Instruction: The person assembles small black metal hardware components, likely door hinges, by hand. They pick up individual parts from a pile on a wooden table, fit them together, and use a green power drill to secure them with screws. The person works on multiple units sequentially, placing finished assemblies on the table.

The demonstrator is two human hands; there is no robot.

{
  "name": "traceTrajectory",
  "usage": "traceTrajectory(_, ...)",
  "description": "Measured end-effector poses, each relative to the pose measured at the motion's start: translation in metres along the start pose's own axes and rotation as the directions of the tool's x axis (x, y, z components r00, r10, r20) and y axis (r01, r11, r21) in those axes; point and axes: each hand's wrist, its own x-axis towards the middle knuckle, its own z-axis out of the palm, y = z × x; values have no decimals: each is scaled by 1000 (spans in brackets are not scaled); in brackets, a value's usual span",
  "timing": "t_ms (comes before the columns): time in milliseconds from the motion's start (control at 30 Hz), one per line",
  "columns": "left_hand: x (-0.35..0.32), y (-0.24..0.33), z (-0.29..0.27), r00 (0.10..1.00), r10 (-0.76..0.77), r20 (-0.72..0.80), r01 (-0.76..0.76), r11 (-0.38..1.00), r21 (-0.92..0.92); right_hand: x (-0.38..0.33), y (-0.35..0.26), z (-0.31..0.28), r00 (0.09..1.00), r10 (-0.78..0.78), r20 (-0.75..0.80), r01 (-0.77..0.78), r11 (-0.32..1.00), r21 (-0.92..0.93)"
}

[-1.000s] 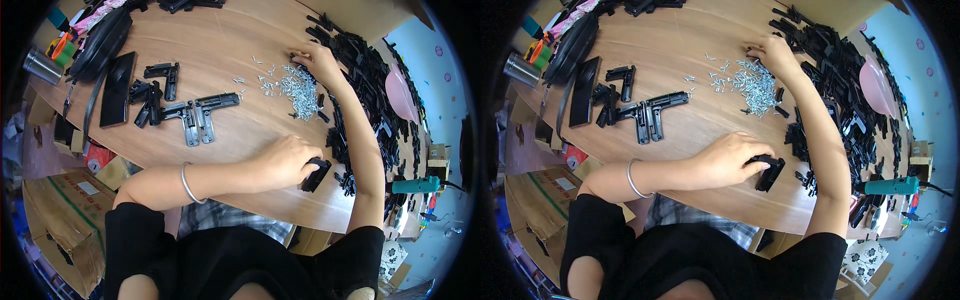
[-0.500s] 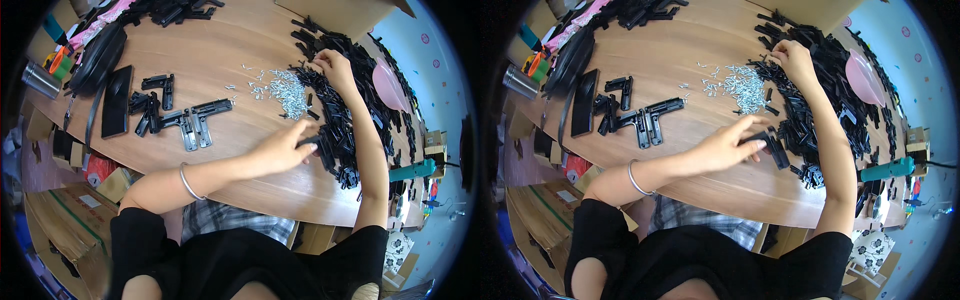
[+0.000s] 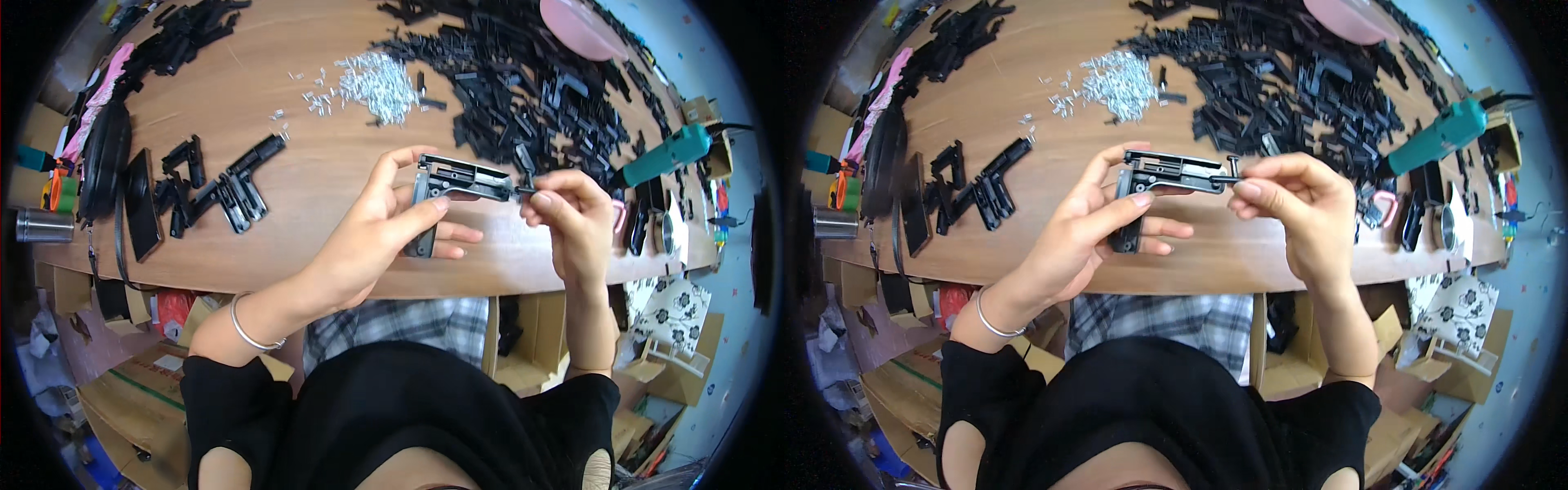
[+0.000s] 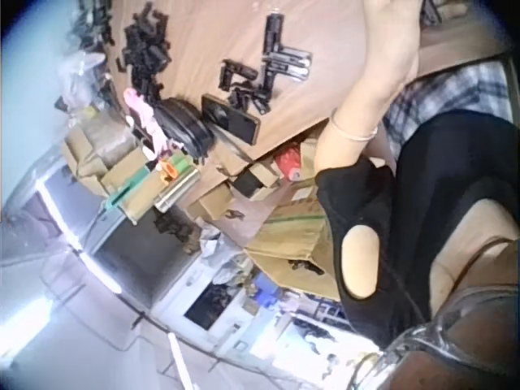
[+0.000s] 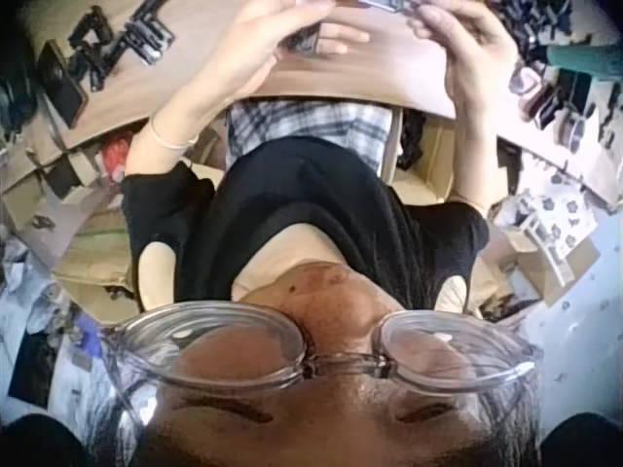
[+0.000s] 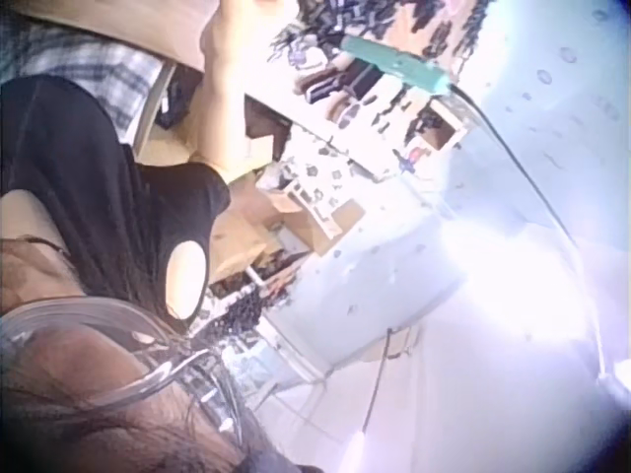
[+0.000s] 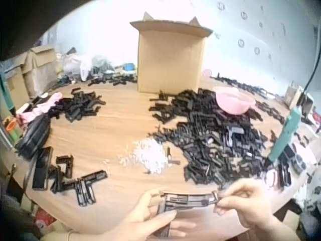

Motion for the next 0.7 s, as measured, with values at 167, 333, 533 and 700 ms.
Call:
traceTrajectory(167,-27,-38,9,999,41,-15,-40,995,86,-44,23,20,915,-404,-8,350,804,-480)
traceTrajectory(333,-42,-61,12,994,103,33,-107,979,175,-51,42,39,847,-520,111,498,702,-509)
traceTrajectory(533,-54,-65,17,973,231,0,-222,932,286,-61,48,49,879,-471,82,452,764,-460)
traceTrajectory(700,-59,-70,18,931,364,-41,-304,831,466,-69,48,53,838,-532,121,523,721,-455)
